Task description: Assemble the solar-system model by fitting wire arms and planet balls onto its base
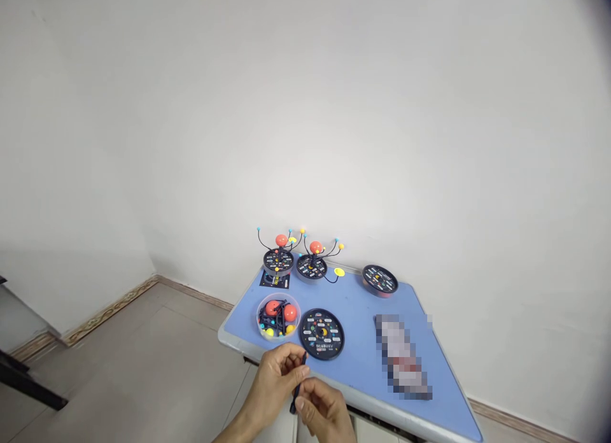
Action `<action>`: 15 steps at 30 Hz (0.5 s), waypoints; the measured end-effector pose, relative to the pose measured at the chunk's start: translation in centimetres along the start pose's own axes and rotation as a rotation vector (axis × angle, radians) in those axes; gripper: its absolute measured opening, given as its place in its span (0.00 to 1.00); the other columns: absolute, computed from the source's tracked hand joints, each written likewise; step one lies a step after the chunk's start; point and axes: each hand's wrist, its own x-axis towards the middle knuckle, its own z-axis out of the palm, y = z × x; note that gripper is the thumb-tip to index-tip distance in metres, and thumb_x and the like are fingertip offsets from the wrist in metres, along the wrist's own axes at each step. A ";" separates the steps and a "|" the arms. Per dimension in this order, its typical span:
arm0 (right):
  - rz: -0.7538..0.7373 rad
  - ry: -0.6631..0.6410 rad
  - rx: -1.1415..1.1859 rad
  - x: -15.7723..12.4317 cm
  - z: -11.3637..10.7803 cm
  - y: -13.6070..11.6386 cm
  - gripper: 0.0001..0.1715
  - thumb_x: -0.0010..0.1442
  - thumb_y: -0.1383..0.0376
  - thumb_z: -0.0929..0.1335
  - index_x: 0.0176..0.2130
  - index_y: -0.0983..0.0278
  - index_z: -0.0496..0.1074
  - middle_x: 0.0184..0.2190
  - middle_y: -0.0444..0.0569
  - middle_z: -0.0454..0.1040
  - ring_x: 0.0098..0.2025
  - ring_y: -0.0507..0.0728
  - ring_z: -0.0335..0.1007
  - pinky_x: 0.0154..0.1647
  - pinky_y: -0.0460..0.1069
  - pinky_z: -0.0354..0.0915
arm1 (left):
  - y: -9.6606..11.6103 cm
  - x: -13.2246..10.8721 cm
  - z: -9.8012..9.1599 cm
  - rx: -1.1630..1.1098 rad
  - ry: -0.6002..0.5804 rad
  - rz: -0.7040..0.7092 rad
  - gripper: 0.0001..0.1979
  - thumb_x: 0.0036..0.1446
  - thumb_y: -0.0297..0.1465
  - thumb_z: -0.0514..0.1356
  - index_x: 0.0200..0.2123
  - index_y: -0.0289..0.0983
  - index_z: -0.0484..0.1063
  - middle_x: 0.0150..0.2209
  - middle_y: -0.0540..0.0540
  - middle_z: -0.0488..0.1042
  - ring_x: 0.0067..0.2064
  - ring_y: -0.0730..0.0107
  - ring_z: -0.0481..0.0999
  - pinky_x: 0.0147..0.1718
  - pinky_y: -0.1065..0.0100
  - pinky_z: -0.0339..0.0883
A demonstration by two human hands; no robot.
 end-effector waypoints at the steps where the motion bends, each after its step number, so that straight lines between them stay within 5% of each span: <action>1: 0.022 0.004 0.012 0.0 0.1 0.1 0.27 0.50 0.43 0.74 0.24 0.63 0.70 0.18 0.38 0.58 0.20 0.48 0.49 0.22 0.45 0.47 | -0.3 0.1 0.1 -0.028 -0.011 -0.026 0.10 0.47 0.36 0.68 0.29 0.36 0.74 0.23 0.53 0.68 0.26 0.73 0.65 0.28 0.71 0.61; 7: 0.075 0.170 0.206 0.8 -1.1 -0.6 0.26 0.45 0.46 0.77 0.25 0.64 0.70 0.16 0.40 0.65 0.18 0.48 0.53 0.20 0.45 0.51 | -2.2 0.4 0.4 -0.064 0.021 -0.037 0.22 0.53 0.47 0.64 0.42 0.36 0.74 0.26 0.52 0.69 0.25 0.72 0.68 0.26 0.71 0.64; 10: 0.049 0.377 0.247 2.2 -3.3 -2.0 0.25 0.38 0.50 0.80 0.28 0.64 0.73 0.18 0.41 0.69 0.21 0.50 0.58 0.22 0.45 0.55 | -3.1 0.1 0.3 0.182 0.087 0.087 0.16 0.61 0.44 0.58 0.37 0.37 0.75 0.27 0.49 0.72 0.28 0.69 0.71 0.28 0.69 0.66; 15: 0.047 0.422 0.192 4.9 -6.9 -3.6 0.21 0.39 0.54 0.79 0.29 0.63 0.75 0.20 0.42 0.70 0.23 0.53 0.62 0.23 0.47 0.58 | -4.8 0.0 1.2 0.530 0.138 0.380 0.13 0.67 0.34 0.51 0.41 0.40 0.77 0.38 0.44 0.78 0.38 0.64 0.78 0.38 0.65 0.74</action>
